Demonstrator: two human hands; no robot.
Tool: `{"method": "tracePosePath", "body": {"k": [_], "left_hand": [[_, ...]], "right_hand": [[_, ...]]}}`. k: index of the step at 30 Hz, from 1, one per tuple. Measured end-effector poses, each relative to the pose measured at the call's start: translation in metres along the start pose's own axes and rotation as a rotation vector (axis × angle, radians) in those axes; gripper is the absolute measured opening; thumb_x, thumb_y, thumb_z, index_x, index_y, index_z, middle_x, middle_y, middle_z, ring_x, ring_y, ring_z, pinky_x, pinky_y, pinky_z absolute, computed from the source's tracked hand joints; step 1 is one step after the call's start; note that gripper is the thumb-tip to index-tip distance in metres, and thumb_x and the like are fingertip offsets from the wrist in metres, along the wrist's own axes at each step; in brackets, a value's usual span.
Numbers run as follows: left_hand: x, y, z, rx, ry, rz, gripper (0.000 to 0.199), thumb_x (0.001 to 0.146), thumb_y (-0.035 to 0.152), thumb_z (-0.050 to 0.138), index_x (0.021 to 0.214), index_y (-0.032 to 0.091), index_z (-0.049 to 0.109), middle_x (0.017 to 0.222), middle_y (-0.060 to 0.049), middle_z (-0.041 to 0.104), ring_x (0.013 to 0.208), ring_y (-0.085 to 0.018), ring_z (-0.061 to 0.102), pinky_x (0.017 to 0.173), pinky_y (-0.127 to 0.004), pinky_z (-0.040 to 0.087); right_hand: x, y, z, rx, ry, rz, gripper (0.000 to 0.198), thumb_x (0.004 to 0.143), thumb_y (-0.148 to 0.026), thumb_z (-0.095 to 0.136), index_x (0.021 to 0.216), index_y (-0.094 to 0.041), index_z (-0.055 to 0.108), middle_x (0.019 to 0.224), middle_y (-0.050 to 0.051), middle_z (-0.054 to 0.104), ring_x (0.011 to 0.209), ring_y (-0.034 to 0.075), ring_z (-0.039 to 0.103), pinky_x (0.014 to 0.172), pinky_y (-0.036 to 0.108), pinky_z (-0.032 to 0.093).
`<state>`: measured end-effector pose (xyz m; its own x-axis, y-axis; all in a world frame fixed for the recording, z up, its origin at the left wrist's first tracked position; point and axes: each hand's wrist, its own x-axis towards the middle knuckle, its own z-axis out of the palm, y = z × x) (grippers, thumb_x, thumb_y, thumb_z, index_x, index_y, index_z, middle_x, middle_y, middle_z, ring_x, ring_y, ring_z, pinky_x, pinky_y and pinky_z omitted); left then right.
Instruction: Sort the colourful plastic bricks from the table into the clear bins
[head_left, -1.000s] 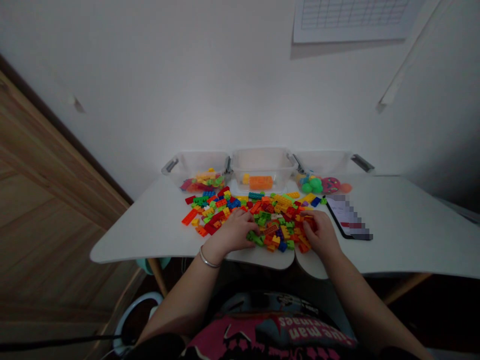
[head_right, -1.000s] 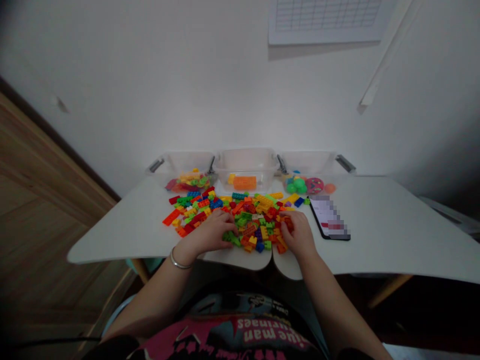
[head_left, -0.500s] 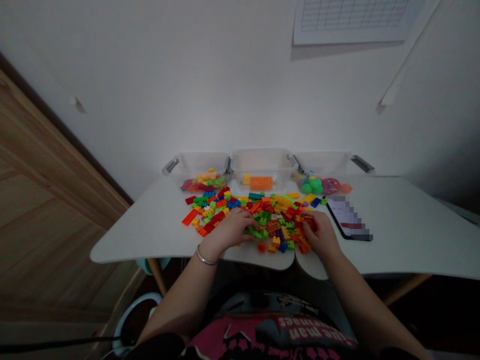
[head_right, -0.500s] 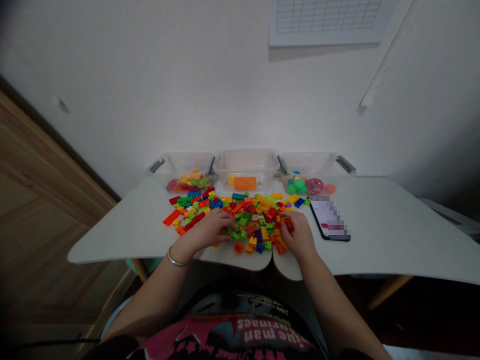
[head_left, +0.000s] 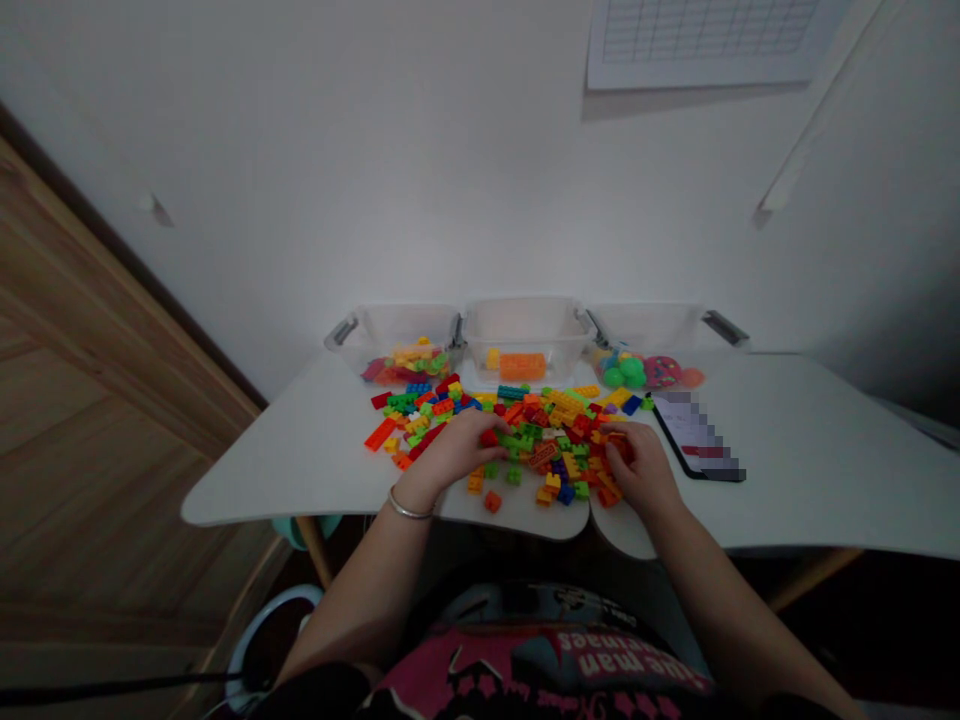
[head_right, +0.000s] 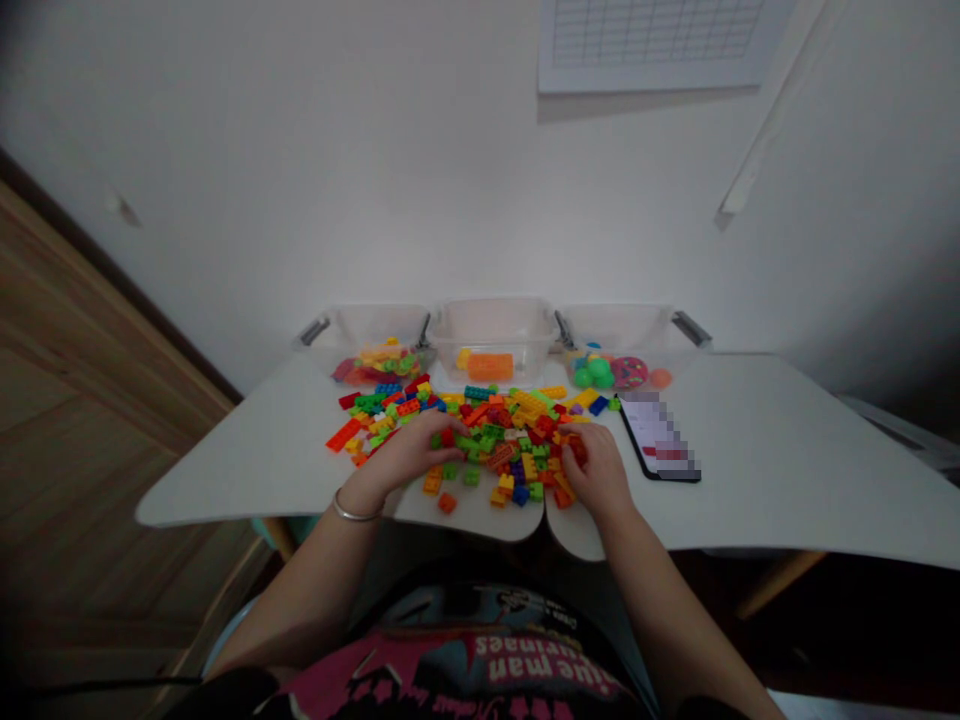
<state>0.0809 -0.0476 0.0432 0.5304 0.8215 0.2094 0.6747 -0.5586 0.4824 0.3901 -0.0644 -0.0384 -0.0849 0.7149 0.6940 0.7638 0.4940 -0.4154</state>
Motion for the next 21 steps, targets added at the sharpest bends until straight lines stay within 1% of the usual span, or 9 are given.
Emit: {"method": "tracePosePath", "body": {"k": [4,10,12,14,17,19,21], "left_hand": [[0.001,-0.001,0.001,-0.003,0.066,0.001,0.022,0.081,0.023,0.071,0.102,0.021,0.069,0.104,-0.005,0.072,0.099,-0.022,0.064,0.092,-0.037,0.05],[0.005,-0.006,0.003,-0.091,0.277,0.002,0.031,0.084,0.024,0.067,0.114,0.022,0.065,0.114,-0.006,0.071,0.108,-0.022,0.064,0.099,-0.039,0.05],[0.01,-0.009,0.003,-0.14,0.384,0.002,0.027,0.084,0.026,0.067,0.111,0.022,0.065,0.11,-0.006,0.071,0.105,-0.021,0.065,0.097,-0.038,0.051],[0.017,-0.013,0.003,-0.217,0.52,-0.007,0.023,0.083,0.028,0.067,0.105,0.021,0.064,0.102,-0.005,0.071,0.098,-0.02,0.067,0.091,-0.036,0.054],[0.034,-0.019,0.001,-0.396,0.745,-0.02,0.026,0.082,0.035,0.068,0.102,0.021,0.059,0.092,-0.003,0.068,0.086,-0.016,0.067,0.081,-0.031,0.056],[0.048,-0.022,-0.002,-0.519,0.862,0.004,0.03,0.082,0.039,0.068,0.102,0.022,0.054,0.092,-0.002,0.067,0.086,-0.015,0.068,0.082,-0.031,0.056],[0.062,-0.024,-0.008,-0.609,0.927,0.056,0.032,0.083,0.04,0.068,0.103,0.023,0.05,0.096,-0.002,0.066,0.093,-0.015,0.068,0.089,-0.032,0.055]], "right_hand": [[0.0,0.0,0.0,0.0,0.005,-0.001,0.02,0.086,-0.023,0.051,0.103,-0.02,0.062,0.101,0.011,0.069,0.099,0.027,0.062,0.088,0.047,0.051],[0.0,0.001,0.0,-0.001,0.007,-0.006,0.02,0.086,-0.023,0.05,0.103,-0.02,0.062,0.1,0.011,0.069,0.097,0.027,0.062,0.087,0.046,0.051],[0.0,0.001,0.0,-0.001,0.007,-0.01,0.021,0.086,-0.022,0.05,0.103,-0.02,0.062,0.1,0.011,0.069,0.097,0.027,0.062,0.087,0.046,0.051],[0.0,0.001,0.0,-0.003,0.005,-0.014,0.021,0.086,-0.022,0.05,0.103,-0.02,0.062,0.1,0.01,0.069,0.097,0.027,0.062,0.087,0.046,0.051],[0.001,0.001,0.0,-0.006,0.003,-0.022,0.021,0.086,-0.022,0.05,0.103,-0.021,0.063,0.1,0.01,0.069,0.096,0.027,0.063,0.085,0.046,0.052],[0.001,0.001,-0.001,-0.01,0.006,-0.025,0.021,0.085,-0.022,0.051,0.103,-0.021,0.063,0.1,0.01,0.07,0.095,0.027,0.063,0.085,0.046,0.052],[0.001,0.001,-0.001,-0.01,0.008,-0.025,0.021,0.085,-0.022,0.051,0.102,-0.021,0.063,0.099,0.01,0.07,0.095,0.027,0.063,0.084,0.046,0.053]]}}
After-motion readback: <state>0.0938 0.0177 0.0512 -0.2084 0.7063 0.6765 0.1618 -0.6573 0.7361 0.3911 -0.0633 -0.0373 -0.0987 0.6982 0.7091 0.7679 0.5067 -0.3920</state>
